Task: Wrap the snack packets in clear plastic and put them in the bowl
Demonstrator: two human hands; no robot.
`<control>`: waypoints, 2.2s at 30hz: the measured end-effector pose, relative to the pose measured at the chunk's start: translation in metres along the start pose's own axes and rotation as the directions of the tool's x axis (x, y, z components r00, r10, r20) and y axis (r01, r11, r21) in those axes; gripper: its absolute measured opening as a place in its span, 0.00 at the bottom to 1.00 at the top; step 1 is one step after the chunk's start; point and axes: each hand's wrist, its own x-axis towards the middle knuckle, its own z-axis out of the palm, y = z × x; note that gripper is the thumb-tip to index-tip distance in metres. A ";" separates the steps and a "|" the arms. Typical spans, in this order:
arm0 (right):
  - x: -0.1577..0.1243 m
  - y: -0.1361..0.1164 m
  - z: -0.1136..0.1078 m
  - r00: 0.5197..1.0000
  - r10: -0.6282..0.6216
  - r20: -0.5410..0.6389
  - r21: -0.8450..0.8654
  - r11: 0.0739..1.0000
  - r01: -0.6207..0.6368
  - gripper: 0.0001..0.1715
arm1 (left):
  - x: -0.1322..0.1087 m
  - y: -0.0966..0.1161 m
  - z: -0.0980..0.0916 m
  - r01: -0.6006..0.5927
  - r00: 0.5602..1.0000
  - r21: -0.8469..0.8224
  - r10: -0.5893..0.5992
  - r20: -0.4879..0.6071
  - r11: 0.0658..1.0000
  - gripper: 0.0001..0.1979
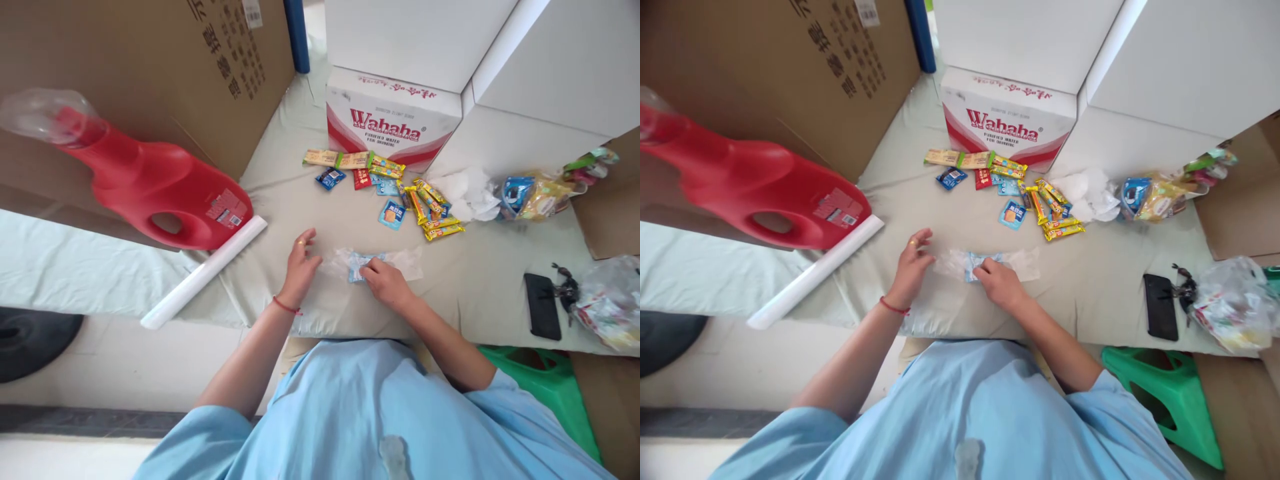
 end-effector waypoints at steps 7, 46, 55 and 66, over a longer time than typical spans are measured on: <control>-0.003 0.004 0.006 0.996 0.021 -0.087 0.179 0.984 -0.005 0.15 | 0.038 0.017 0.017 -0.184 0.807 0.015 0.142 0.573 0.983 0.46; -0.035 0.015 -0.003 0.978 -0.004 -0.209 0.514 0.850 0.113 0.18 | -0.013 0.059 0.088 0.019 0.949 0.106 -0.051 0.312 0.994 0.15; -0.021 0.079 -0.028 0.695 0.545 -0.470 0.392 0.834 -0.389 0.34 | -0.035 0.051 0.086 -0.360 0.883 0.322 0.208 0.421 0.876 0.25; -0.030 0.077 -0.018 0.809 0.498 -0.314 0.376 0.847 -0.376 0.08 | -0.057 0.049 0.095 -0.572 0.806 0.568 0.276 0.524 0.591 0.25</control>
